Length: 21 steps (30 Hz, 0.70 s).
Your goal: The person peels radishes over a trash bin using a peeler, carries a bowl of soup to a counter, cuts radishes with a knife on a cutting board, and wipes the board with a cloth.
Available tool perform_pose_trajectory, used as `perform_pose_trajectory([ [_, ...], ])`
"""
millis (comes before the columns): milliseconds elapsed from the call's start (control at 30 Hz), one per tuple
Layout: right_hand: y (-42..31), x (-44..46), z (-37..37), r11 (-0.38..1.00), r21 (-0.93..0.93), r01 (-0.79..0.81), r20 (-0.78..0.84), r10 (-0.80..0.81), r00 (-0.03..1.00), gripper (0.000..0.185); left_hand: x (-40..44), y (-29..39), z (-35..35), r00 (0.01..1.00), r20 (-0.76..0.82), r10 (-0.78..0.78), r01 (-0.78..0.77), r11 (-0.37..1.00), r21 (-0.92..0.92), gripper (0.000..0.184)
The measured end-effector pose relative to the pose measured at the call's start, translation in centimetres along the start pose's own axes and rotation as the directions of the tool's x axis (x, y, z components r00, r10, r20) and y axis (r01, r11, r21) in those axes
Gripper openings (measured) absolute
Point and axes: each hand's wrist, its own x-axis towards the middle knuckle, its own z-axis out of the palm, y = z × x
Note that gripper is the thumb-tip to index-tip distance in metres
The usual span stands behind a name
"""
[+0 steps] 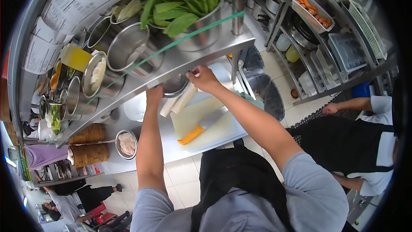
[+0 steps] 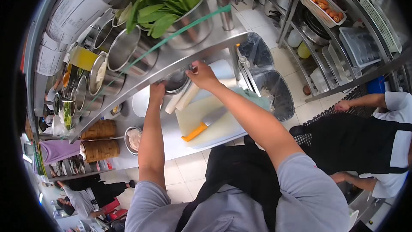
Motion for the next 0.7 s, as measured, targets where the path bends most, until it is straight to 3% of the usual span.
perform_pose_trajectory([
  [33, -0.9, 1.8, 0.8, 0.994, -0.109, 0.028, 0.085, -0.019, 0.996, 0.046, 0.6, -0.1, -0.6, 1.000, 0.001, 0.010, -0.010, 1.000, -0.003, 0.043],
  [100, -2.5, 5.4, 2.8, 0.943, -0.309, 0.123, 0.214, -0.057, 0.975, 0.042, 2.2, -0.8, -1.6, 0.998, -0.041, 0.049, -0.057, 0.966, -0.252, 0.035],
  [133, -3.1, 6.8, 4.0, 0.902, -0.399, 0.166, 0.239, -0.072, 0.968, 0.042, 3.5, -1.3, -1.9, 0.999, -0.017, 0.046, -0.049, 0.957, -0.287, 0.027],
  [233, -3.2, 9.8, 6.4, 0.783, -0.590, 0.195, 0.204, -0.089, 0.975, 0.041, 7.6, -2.1, -2.4, 1.000, 0.011, 0.012, -0.007, 0.932, -0.363, 0.027],
  [400, -2.0, 10.9, 8.9, 0.674, -0.718, 0.175, 0.128, -0.120, 0.985, 0.039, 11.1, -2.9, -2.1, 0.999, 0.027, -0.029, 0.038, 0.901, -0.433, 0.026],
  [700, -1.1, 10.7, 9.9, 0.614, -0.771, 0.169, 0.077, -0.173, 0.982, 0.036, 11.6, -3.1, -2.6, 0.998, 0.021, -0.053, 0.057, 0.896, -0.440, 0.025],
])
